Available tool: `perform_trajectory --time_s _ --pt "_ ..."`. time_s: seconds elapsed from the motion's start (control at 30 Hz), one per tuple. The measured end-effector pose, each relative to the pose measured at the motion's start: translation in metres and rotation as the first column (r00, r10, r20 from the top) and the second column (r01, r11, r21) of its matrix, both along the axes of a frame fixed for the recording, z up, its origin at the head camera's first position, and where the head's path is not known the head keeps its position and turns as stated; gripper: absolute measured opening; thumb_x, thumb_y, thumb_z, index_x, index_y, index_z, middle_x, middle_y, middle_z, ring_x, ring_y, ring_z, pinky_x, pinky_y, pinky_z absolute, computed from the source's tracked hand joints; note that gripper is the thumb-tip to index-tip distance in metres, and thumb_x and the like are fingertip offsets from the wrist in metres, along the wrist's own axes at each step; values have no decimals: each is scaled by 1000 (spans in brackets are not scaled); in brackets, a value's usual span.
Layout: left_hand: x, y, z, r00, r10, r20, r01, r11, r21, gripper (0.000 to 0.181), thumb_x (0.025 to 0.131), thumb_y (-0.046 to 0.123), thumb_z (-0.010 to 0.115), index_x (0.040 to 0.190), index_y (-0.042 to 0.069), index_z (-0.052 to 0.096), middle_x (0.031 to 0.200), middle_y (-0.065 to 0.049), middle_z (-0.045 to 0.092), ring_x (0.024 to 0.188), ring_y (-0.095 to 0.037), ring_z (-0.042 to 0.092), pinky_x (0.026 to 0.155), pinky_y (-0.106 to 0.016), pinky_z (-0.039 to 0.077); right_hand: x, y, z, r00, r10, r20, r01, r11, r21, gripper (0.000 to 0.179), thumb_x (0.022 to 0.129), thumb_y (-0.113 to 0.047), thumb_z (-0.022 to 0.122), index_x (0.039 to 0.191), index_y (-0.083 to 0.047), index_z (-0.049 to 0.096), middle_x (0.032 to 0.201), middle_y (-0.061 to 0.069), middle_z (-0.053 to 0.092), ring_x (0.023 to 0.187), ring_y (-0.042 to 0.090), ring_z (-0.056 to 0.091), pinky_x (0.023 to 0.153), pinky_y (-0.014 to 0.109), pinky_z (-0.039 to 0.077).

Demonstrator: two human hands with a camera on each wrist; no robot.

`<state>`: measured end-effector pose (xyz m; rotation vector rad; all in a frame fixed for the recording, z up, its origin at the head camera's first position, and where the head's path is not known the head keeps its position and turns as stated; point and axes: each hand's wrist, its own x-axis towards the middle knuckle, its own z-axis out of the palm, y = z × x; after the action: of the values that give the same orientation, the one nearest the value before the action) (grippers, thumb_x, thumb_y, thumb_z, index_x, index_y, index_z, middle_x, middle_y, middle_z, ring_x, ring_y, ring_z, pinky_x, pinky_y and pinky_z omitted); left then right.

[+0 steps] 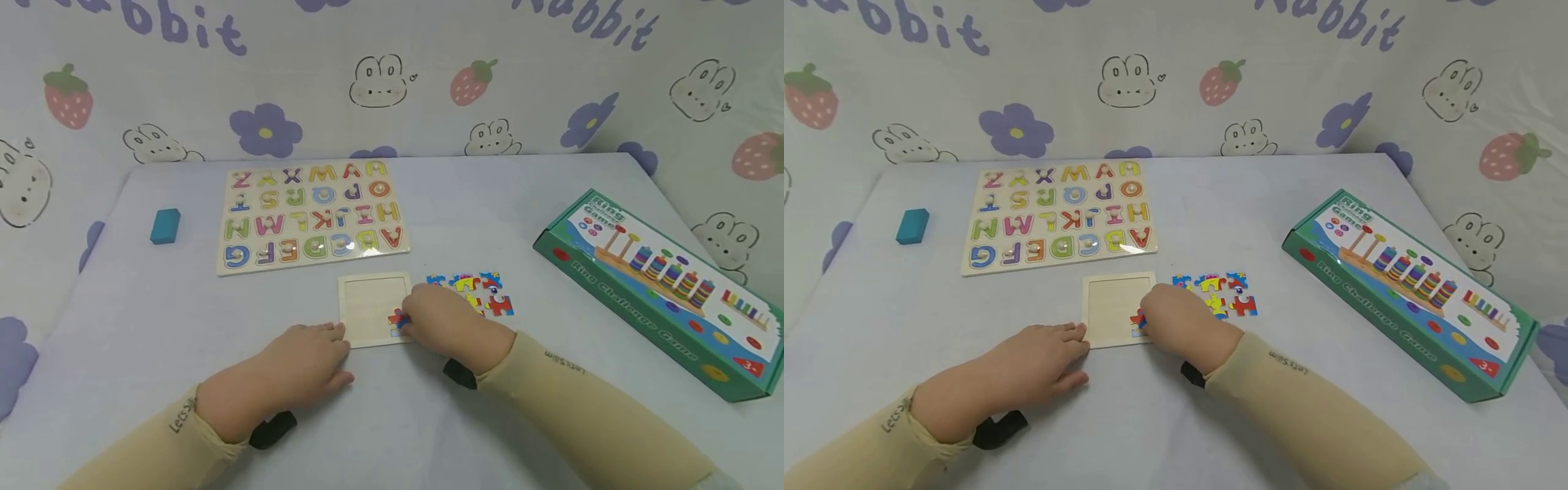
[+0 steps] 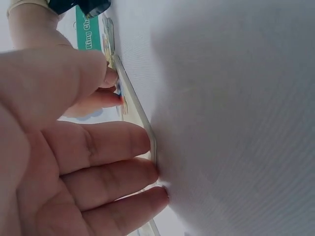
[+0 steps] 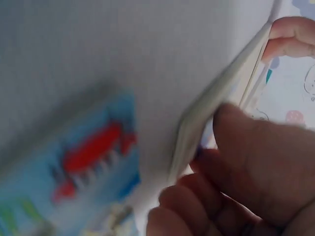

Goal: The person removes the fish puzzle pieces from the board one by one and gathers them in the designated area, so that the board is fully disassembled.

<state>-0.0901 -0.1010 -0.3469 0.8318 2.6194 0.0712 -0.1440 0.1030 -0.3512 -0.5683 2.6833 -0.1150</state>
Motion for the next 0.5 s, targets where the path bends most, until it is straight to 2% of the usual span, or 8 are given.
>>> perform_trajectory --time_s 0.07,0.2,0.33,0.5 --pt "0 0 0 1000 -5 -5 5 1000 -3 46 93 41 62 117 1 64 138 -16 56 130 -30 52 104 -50 43 -1 -2 1 999 39 -6 -38 997 66 21 87 -31 72 89 -9 71 82 0 58 74 15 52 64 25 46" --pt "-1 0 0 1000 -15 -14 15 1000 -10 46 93 41 61 116 1 64 137 -16 57 129 -30 53 103 -49 44 -2 -7 6 995 97 15 -98 981 170 32 86 -38 72 100 -9 73 93 2 59 82 16 53 73 28 51" --pt "-1 1 0 1000 -19 -20 19 1000 -13 47 93 41 61 117 1 64 137 -17 57 129 -30 53 103 -49 44 -2 -9 8 993 119 7 -119 977 179 33 86 -38 72 103 -9 73 93 2 59 84 17 52 75 28 50" --pt "0 1 1 999 -23 -25 23 1000 -15 47 94 41 61 117 1 64 137 -17 57 129 -30 53 103 -48 44 -5 -8 9 989 150 -13 -145 970 194 30 87 -35 72 101 -10 73 88 2 57 81 17 52 69 28 49"
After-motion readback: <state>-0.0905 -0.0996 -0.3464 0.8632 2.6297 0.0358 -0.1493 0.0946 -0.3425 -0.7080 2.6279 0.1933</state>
